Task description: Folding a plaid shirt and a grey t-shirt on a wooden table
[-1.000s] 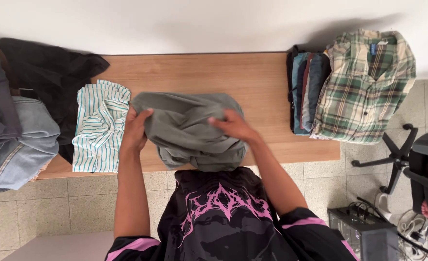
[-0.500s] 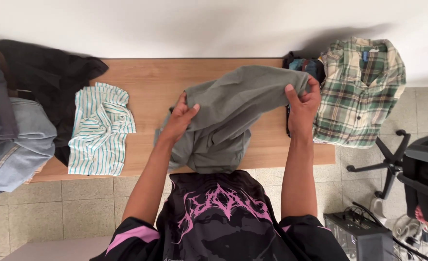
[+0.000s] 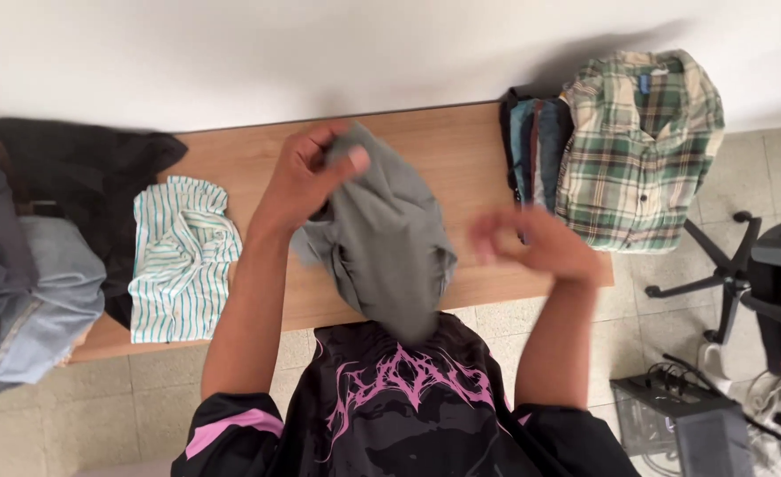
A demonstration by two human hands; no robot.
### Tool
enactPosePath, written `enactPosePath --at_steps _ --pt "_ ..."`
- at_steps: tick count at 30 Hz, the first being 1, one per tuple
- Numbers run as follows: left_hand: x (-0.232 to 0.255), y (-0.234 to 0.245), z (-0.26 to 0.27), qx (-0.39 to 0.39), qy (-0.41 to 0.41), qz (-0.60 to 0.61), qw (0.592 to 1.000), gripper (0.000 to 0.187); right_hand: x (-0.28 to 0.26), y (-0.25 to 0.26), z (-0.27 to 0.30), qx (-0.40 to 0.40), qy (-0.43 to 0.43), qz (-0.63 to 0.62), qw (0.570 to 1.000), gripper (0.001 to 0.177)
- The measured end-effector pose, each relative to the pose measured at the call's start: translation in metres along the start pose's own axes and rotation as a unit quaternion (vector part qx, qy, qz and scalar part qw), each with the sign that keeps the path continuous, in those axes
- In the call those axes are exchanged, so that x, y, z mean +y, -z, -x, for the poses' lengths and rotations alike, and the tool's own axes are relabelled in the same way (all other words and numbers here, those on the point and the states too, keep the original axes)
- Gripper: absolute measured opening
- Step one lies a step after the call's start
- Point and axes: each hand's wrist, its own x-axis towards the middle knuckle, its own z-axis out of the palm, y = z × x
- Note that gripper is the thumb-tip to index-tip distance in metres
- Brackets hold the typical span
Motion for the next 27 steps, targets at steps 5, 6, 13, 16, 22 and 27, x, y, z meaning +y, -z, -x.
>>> enactPosePath --at_steps 5,6,13,16,22,27 --pt "0.062 -0.044 0.007 -0.226 -0.113 -0.012 0.967 0.029 0.024 -0.03 -0.051 0.238 0.053 0.018 0.97 0.068" --pt "0.075 -0.051 0.006 -0.282 -0.145 -0.024 0.948 0.023 0.022 -0.033 -0.06 0.226 0.107 -0.03 0.968 0.078" --pt "0.067 -0.043 0.016 -0.361 -0.214 -0.086 0.904 0.008 0.015 -0.059 -0.086 0.126 0.187 -0.098 0.969 0.077" --pt "0.067 -0.043 0.04 -0.383 -0.212 -0.146 0.887 0.039 0.047 -0.082 -0.093 0.096 0.138 -0.084 0.982 0.054" --pt "0.054 -0.021 0.085 -0.232 -0.194 -0.473 0.828 0.058 0.107 -0.115 -0.101 0.196 -0.038 0.142 0.97 0.057" --pt "0.033 0.008 0.102 -0.121 -0.067 -0.47 0.872 0.043 0.13 -0.117 -0.098 0.276 0.003 0.07 0.959 0.044"
